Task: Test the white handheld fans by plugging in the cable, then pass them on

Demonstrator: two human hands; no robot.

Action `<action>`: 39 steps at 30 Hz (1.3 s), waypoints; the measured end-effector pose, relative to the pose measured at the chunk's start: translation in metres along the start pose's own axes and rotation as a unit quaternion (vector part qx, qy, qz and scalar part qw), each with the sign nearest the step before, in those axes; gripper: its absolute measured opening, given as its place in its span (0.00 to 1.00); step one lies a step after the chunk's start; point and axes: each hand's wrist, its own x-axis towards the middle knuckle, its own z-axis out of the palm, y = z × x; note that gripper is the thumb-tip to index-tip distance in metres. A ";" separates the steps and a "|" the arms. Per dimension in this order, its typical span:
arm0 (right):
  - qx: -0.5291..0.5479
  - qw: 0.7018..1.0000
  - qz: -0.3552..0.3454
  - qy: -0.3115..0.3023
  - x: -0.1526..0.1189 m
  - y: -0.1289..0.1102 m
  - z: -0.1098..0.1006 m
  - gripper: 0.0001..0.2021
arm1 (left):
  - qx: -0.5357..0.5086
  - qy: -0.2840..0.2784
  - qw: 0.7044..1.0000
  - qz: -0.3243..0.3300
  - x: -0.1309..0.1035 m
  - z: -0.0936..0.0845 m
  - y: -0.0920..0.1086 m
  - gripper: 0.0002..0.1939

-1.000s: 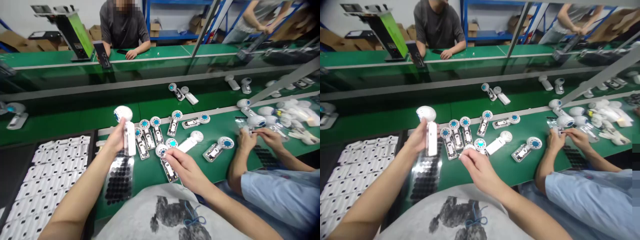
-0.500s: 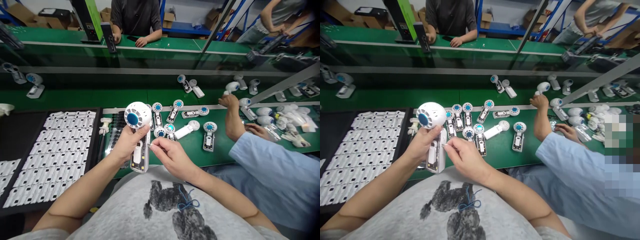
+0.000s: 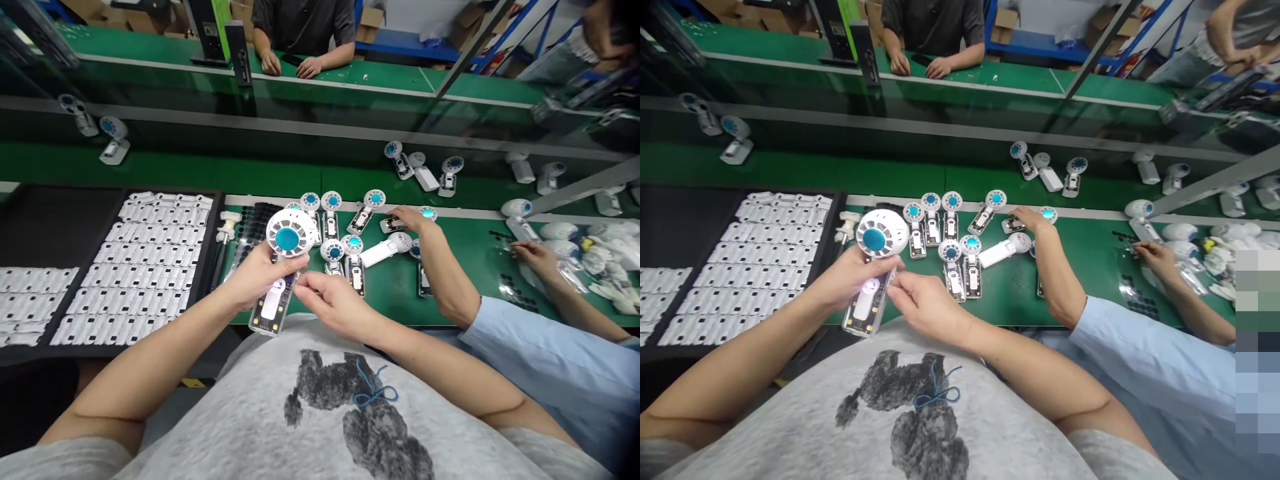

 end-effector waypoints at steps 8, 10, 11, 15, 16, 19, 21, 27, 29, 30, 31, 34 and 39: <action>0.000 0.994 0.102 0.045 0.036 0.049 0.004 0.13 | -0.070 0.255 0.964 0.030 0.004 -0.136 -0.023 0.13; -0.070 0.992 0.089 0.049 0.057 0.070 0.027 0.11 | -0.095 0.218 0.971 -0.028 0.011 -0.138 -0.057 0.16; -0.089 0.991 0.084 0.052 0.067 0.079 0.041 0.08 | -0.104 0.204 0.972 -0.047 0.015 -0.134 -0.076 0.18; -0.136 0.987 0.080 0.029 0.095 0.107 0.093 0.06 | -0.117 0.201 0.970 -0.067 0.032 -0.116 -0.136 0.21; -0.147 0.985 0.083 0.019 0.098 0.111 0.102 0.07 | -0.121 0.207 0.969 -0.065 0.035 -0.114 -0.144 0.21; -0.180 0.979 0.095 0.003 0.099 0.117 0.115 0.10 | -0.128 0.227 0.964 -0.053 0.039 -0.115 -0.154 0.20; -0.199 0.974 0.106 0.004 0.097 0.118 0.118 0.12 | -0.130 0.231 0.963 -0.051 0.040 -0.118 -0.155 0.20; -0.214 0.968 0.131 0.006 0.097 0.119 0.125 0.10 | -0.127 0.239 0.962 -0.046 0.039 -0.117 -0.154 0.19; -0.208 0.967 0.144 0.015 0.100 0.120 0.127 0.09 | -0.126 0.242 0.961 -0.046 0.039 -0.116 -0.154 0.20; -0.202 0.967 0.151 0.020 0.101 0.121 0.127 0.09 | -0.125 0.243 0.961 -0.046 0.040 -0.116 -0.155 0.20; -0.193 0.968 0.158 0.026 0.103 0.122 0.128 0.09 | -0.125 0.245 0.960 -0.045 0.040 -0.116 -0.155 0.20; -0.156 0.973 0.167 0.039 0.105 0.126 0.128 0.07 | -0.122 0.254 0.959 -0.043 0.040 -0.115 -0.154 0.20; -0.060 0.988 0.127 0.056 0.100 0.114 0.123 0.03 | -0.123 0.261 0.956 -0.046 0.040 -0.114 -0.152 0.21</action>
